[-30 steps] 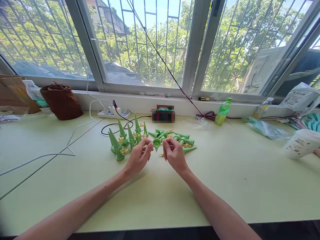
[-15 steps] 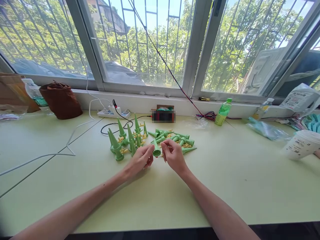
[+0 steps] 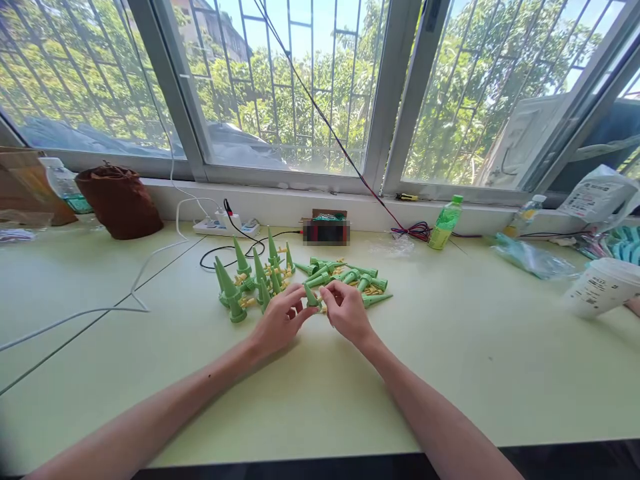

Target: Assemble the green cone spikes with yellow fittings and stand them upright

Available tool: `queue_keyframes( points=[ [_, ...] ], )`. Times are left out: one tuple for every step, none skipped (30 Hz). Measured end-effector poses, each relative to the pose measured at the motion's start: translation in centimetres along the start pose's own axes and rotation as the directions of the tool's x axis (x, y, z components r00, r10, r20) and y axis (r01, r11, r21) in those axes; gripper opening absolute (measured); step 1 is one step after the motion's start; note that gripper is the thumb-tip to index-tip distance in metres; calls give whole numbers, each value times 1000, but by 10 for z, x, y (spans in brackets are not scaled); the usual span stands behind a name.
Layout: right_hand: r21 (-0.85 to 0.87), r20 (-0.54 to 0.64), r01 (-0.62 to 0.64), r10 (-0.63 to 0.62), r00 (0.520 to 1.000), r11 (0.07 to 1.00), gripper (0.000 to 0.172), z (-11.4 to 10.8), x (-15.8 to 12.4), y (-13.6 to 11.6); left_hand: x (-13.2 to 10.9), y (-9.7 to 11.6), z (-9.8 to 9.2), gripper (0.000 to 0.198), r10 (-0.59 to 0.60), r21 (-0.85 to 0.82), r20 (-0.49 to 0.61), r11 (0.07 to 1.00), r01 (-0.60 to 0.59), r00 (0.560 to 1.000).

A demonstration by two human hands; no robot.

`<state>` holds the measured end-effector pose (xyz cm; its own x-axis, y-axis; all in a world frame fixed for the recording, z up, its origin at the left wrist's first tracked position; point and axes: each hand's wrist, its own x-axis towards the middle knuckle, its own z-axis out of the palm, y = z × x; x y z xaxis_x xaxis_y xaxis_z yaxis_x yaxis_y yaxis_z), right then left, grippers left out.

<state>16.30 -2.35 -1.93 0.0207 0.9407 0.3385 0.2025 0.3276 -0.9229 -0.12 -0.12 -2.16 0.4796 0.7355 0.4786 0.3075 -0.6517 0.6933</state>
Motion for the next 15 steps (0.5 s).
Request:
queue_keyframes(
  points=[
    [-7,-4,2,-2,1000,1000,35,1,0,1,0,0,0,20,5,15,4,1000,-5,1000],
    [-10,-7,4,-4,1000,1000,34,2,0,1,0,-1,0,17,6,30,8,1000,-6,1000],
    [-10,-12,5,-5,1000,1000,34,2,0,2,0,0,0,16,3,46,7,999,-3,1000],
    [-5,-18,5,-5,1000,1000,34,3,0,2,0,0,0,14,-5,59,-3,998,5,1000],
    [5,-28,4,-4,1000,1000,34,3,0,3,0,0,0,13,-16,68,-20,998,17,1000],
    [17,-43,2,-1,999,1000,34,4,0,3,1,1,0,13,-31,69,-42,997,34,999],
    [32,-60,2,0,998,999,34,4,0,3,1,1,1,16,-50,61,-67,997,54,997],
    [46,-80,5,-1,997,999,35,3,0,3,1,1,1,21,-71,45,-92,996,76,993],
    [58,-102,12,-6,995,998,35,3,0,2,1,2,1,25,-97,21,-112,995,100,989],
    [67,-124,19,-11,992,998,34,2,1,2,2,2,1,27,-131,-12,-118,991,131,984],
    [73,-144,26,-16,990,997,34,2,1,2,2,2,0,28,-174,-54,-109,984,169,979],
    [78,-160,33,-20,987,996,34,1,1,1,3,3,0,29,-221,-105,-84,972,212,972],
    [82,-170,39,-24,985,996,33,0,1,1,3,3,-1,33,-271,-161,-44,952,261,962],
    [85,-174,45,-30,984,995,33,0,1,1,4,4,-1,39,-319,-218,11,924,314,948],
    [86,-170,53,-38,985,995,33,0,1,1,4,4,-2,46,-364,-274,78,887,371,928]
  ],
)
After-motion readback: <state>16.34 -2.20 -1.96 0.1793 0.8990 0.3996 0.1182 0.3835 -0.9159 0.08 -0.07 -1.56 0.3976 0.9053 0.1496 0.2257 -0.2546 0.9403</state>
